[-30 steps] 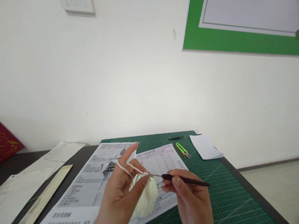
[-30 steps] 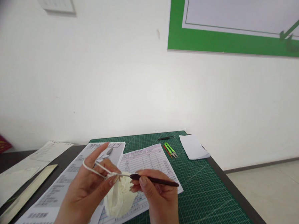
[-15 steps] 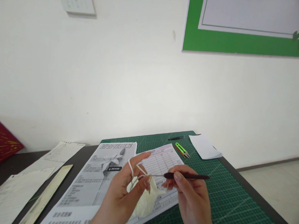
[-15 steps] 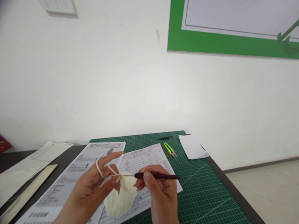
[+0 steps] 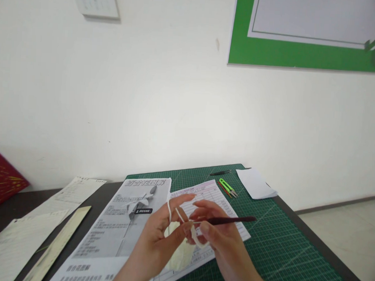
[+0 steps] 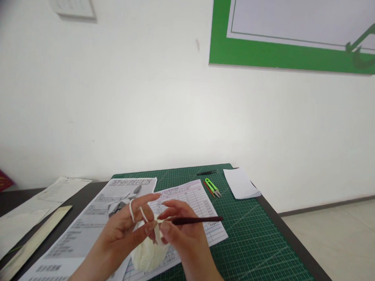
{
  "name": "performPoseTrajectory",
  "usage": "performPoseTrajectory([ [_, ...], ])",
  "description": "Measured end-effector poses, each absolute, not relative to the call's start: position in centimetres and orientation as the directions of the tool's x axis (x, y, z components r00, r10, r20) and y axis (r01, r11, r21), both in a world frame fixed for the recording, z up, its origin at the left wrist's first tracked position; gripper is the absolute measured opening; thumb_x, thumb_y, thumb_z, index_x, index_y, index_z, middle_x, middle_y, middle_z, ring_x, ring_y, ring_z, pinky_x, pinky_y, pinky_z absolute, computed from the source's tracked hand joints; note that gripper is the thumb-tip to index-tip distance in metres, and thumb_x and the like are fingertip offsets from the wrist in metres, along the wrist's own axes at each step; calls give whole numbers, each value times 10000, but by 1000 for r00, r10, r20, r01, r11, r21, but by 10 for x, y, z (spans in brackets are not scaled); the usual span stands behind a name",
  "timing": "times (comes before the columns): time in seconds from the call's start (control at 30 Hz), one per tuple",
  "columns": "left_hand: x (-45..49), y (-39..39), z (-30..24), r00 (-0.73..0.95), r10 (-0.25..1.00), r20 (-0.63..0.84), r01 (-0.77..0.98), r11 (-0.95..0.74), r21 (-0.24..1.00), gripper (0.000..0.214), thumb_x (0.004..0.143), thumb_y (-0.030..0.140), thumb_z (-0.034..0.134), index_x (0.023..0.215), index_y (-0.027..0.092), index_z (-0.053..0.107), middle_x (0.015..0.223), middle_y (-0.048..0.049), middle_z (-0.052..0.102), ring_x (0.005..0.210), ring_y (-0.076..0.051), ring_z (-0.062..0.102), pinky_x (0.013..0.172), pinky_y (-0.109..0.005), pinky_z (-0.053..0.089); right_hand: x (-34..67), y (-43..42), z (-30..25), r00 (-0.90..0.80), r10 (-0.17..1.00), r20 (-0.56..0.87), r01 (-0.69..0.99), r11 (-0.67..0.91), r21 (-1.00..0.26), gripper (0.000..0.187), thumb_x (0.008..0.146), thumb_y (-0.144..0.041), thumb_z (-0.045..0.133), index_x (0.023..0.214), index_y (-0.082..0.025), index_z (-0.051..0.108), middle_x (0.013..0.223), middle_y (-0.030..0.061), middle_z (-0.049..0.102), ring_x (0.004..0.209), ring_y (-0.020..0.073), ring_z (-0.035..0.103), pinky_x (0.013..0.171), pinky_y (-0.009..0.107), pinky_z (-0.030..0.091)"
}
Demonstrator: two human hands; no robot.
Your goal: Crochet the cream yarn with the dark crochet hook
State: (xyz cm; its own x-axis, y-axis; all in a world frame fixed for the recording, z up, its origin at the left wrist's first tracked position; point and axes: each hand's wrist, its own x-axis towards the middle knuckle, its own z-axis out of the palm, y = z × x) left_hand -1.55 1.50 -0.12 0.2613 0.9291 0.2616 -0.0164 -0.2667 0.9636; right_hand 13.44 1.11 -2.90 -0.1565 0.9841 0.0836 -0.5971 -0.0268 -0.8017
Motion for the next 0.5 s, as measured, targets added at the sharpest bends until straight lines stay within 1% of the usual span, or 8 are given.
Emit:
performPoseTrajectory([
  [0.07, -14, 14, -2, 280, 930, 237, -21, -241, 970, 365, 813, 229, 585, 1170, 300, 563, 674, 14, 618, 645, -162, 596, 679, -305, 445, 132, 10, -30, -240, 970, 33, -570, -113, -814, 337, 650, -312, 778, 946, -214, 651, 680, -28, 641, 553, 117, 610, 516, 256, 554],
  [0.13, -12, 13, -2, 264, 940, 216, -61, -207, 976, 375, 815, 237, 582, 1183, 300, 549, 672, 17, 612, 639, -159, 590, 656, -295, 444, 130, 11, -33, -263, 965, 15, -550, -137, -824, 289, 655, -297, 776, 897, -195, 655, 606, -41, 633, 494, 103, 595, 479, 247, 559],
  [0.27, -10, 13, -1, 222, 959, 175, -139, -147, 979, 414, 790, 256, 617, 1196, 274, 542, 620, 24, 589, 587, -146, 558, 618, -277, 424, 131, 13, -37, -249, 968, 41, -584, -117, -804, 230, 647, -266, 784, 811, -163, 661, 600, -17, 676, 451, 93, 597, 410, 186, 531],
  [0.37, -10, 14, -2, 190, 967, 171, -131, -147, 980, 429, 767, 251, 644, 1187, 275, 555, 624, 24, 586, 598, -146, 559, 627, -276, 422, 132, 13, -36, -297, 955, 24, -602, -168, -781, 324, 623, -260, 801, 889, -171, 638, 606, -31, 662, 443, 91, 594, 374, 172, 523],
  [0.43, -10, 14, -2, 192, 966, 174, -124, -152, 981, 418, 773, 248, 637, 1182, 275, 558, 625, 27, 582, 588, -143, 559, 617, -274, 426, 131, 12, -35, -364, 931, -1, -596, -234, -768, 350, 663, -303, 772, 944, -180, 603, 637, -26, 658, 463, 98, 604, 376, 189, 535],
  [0.5, -10, 14, -3, 226, 958, 178, -138, -150, 979, 414, 791, 251, 615, 1198, 276, 543, 613, 35, 569, 551, -138, 559, 591, -274, 431, 130, 12, -34, -418, 908, -9, -593, -280, -755, 304, 713, -336, 729, 923, -179, 576, 645, -19, 654, 468, 97, 606, 386, 198, 542],
])
